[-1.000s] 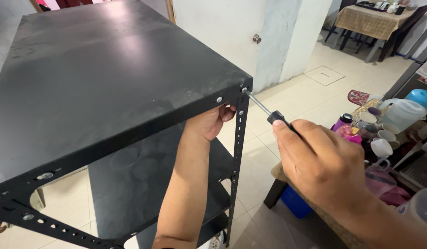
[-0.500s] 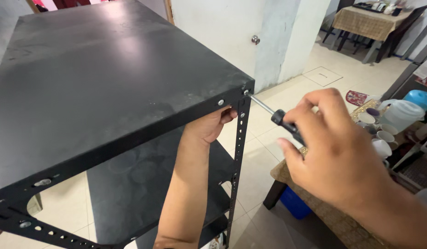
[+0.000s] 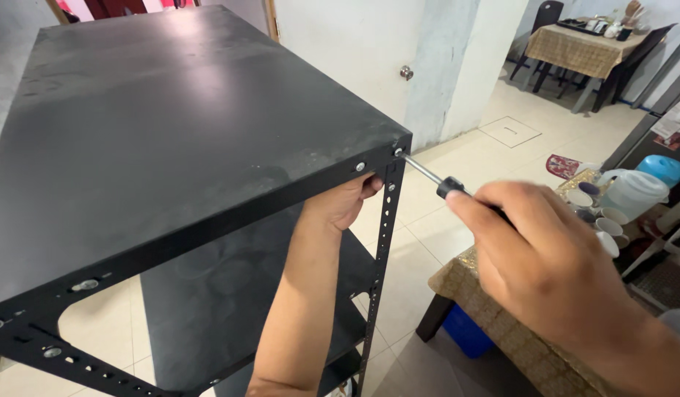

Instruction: The person assembles a black metal shelving unit by inserting bolts into the frame and tightening them with a screwdriver. They work on multiple corners and shelves, securing the structure in place.

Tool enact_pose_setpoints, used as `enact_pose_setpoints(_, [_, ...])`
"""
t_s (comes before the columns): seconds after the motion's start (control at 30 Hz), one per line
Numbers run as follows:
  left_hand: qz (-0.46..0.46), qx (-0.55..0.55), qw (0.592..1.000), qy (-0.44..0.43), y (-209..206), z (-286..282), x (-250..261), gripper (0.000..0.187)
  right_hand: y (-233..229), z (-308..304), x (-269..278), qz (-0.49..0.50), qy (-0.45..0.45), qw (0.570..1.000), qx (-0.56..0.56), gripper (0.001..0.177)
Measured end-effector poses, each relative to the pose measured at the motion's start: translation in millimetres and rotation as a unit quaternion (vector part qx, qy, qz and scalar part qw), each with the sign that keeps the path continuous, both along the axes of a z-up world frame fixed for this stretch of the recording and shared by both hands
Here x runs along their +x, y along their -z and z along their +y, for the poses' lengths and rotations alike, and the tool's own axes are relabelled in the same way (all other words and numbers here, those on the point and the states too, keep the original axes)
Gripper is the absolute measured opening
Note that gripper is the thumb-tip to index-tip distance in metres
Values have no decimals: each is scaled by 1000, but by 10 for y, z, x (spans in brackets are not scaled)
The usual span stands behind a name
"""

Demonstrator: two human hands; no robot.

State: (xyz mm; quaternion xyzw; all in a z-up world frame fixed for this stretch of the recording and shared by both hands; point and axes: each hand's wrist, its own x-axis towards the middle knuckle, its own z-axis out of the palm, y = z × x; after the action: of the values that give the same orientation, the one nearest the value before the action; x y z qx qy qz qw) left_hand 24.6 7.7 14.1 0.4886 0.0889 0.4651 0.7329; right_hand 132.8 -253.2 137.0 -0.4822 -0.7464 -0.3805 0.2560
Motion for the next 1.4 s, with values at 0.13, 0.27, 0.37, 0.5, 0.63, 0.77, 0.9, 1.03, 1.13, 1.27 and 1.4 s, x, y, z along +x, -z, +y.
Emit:
enact_pose_setpoints(0.13, [-8,-8,1000,1,84,45,44,5,62,-16,3,-10,83,996,15,34])
enact_pose_setpoints(0.27, [0,2,1000,-5,109,56,50,5,44,7,-21,28,-15,999,0,32])
enact_pose_setpoints(0.37, [5,-20,999,-25,91,43,37,5,0,-31,-62,-38,-14,999,8,31])
enact_pose_setpoints(0.5, [-2,-31,999,-28,59,4,49,8,5,29,-53,275,104,942,-164,26])
enact_pose_setpoints(0.63, [-31,0,999,-11,124,18,1,9,70,119,6,414,162,838,-317,23])
enact_pose_setpoints(0.77, [-20,-32,999,-27,195,88,54,9,47,47,20,50,50,997,-37,39])
enact_pose_setpoints(0.9, [-8,-65,997,-52,275,107,96,19,-47,-10,6,-186,99,976,55,21])
enact_pose_setpoints(1.03, [-13,-42,998,-54,275,99,140,18,-71,85,-95,-87,161,980,-78,30])
enact_pose_setpoints(1.13, [-18,3,999,-49,275,93,129,16,-206,187,-37,252,134,926,-246,28])
enact_pose_setpoints(1.27, [-15,-49,997,-53,219,72,146,23,-312,201,67,333,98,894,-282,29])
enact_pose_setpoints(1.4, [-2,-59,995,-76,193,41,152,23,-171,147,-18,-225,151,961,-59,30])
